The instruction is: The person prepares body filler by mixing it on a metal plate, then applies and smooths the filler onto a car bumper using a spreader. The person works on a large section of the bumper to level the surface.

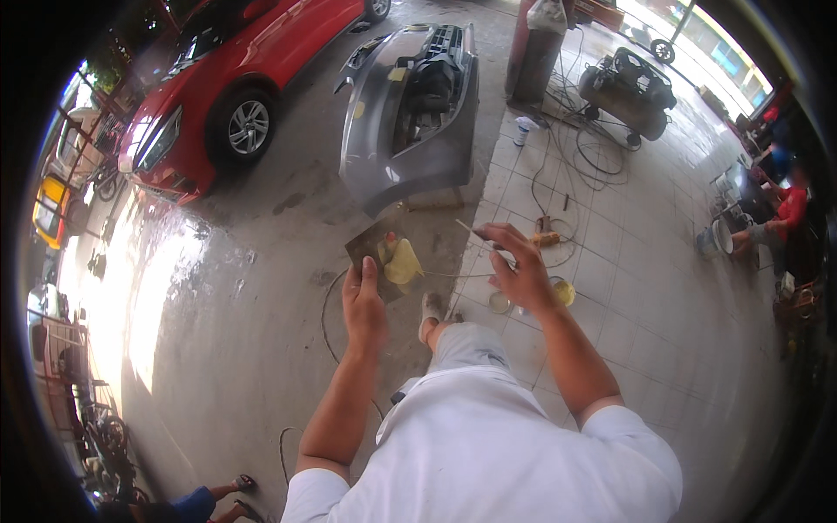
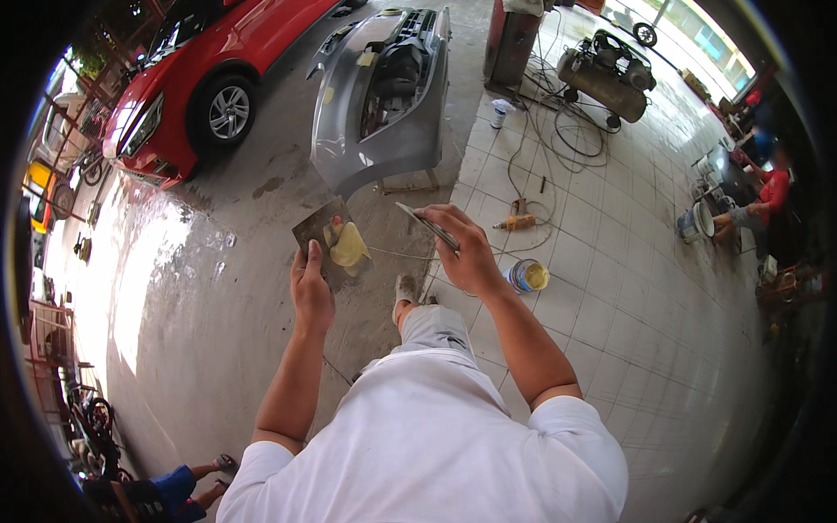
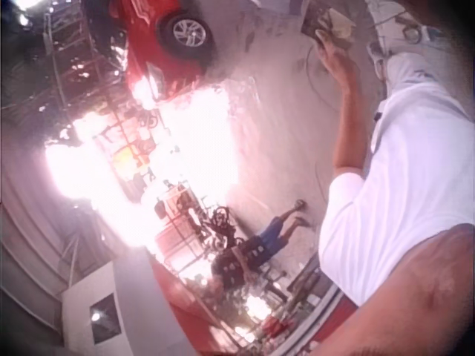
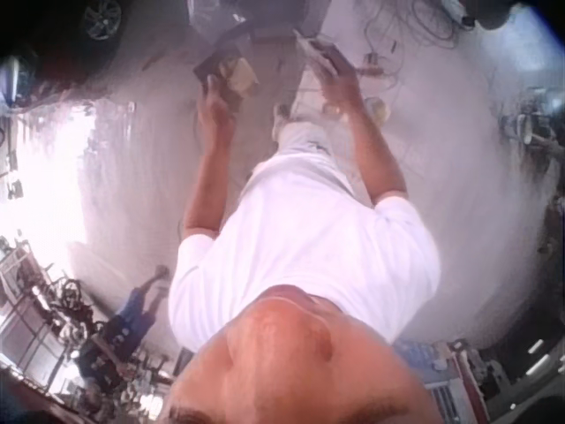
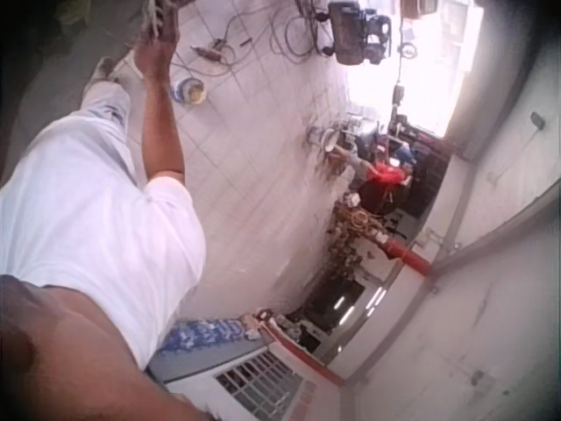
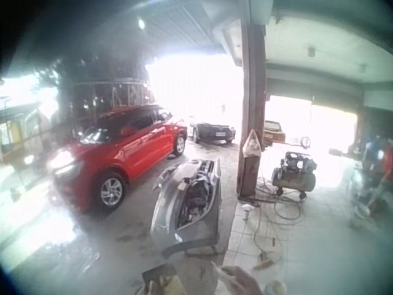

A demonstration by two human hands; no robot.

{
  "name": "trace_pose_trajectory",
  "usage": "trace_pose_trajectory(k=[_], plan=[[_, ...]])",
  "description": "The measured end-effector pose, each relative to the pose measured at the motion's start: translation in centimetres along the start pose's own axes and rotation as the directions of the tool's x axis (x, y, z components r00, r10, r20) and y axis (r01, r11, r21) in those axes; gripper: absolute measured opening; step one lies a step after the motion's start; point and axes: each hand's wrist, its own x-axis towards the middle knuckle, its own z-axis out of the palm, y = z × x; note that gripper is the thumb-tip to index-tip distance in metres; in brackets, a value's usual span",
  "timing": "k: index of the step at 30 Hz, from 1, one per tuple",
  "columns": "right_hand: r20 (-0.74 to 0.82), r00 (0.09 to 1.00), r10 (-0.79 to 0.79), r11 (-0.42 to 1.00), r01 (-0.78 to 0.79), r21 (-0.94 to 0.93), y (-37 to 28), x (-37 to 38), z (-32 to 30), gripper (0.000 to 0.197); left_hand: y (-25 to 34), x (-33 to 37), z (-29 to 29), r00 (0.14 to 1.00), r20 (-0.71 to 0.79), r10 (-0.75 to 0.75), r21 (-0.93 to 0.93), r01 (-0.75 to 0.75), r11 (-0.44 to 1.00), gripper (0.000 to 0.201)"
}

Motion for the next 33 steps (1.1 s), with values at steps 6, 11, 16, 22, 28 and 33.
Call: trace_pose_trajectory(k=[6,11,16,22,28,33], plan=[[0.27,0.871,-0.411,0.763,0.49,-0.421,-0.8,10.7,4.5,0.049,2.5,7.9,-1.8,0.967,0.175,0.183,0.538,-0.25,0.805,0.026],[0.347,0.827,-0.442,0.789,0.542,-0.287,-0.5,20.7,9.7,0.046,4.9,15.9,-2.2,0.961,0.108,0.256,0.652,-0.263,0.711,0.023],[0.383,0.789,-0.481,0.804,0.571,-0.167,-0.1,28.6,14.1,0.046,8.7,24.1,-2.4,0.931,0.015,0.363,0.66,-0.282,0.696,0.021],[0.439,0.735,-0.516,0.807,0.589,-0.037,1.6,32.4,18.8,0.046,11.4,30.3,-3.7,0.9,-0.069,0.429,0.691,-0.267,0.671,0.023],[0.436,0.709,-0.554,0.818,0.561,0.126,3.1,34.3,20.5,0.06,15.6,34.7,-6.4,0.824,-0.225,0.52,0.622,-0.289,0.728,0.023],[0.29,0.784,-0.549,0.831,0.473,0.293,0.6,36.3,22.5,0.069,14.1,34.7,-6.8,0.953,-0.268,-0.139,-0.173,0.094,0.98,0.025]])
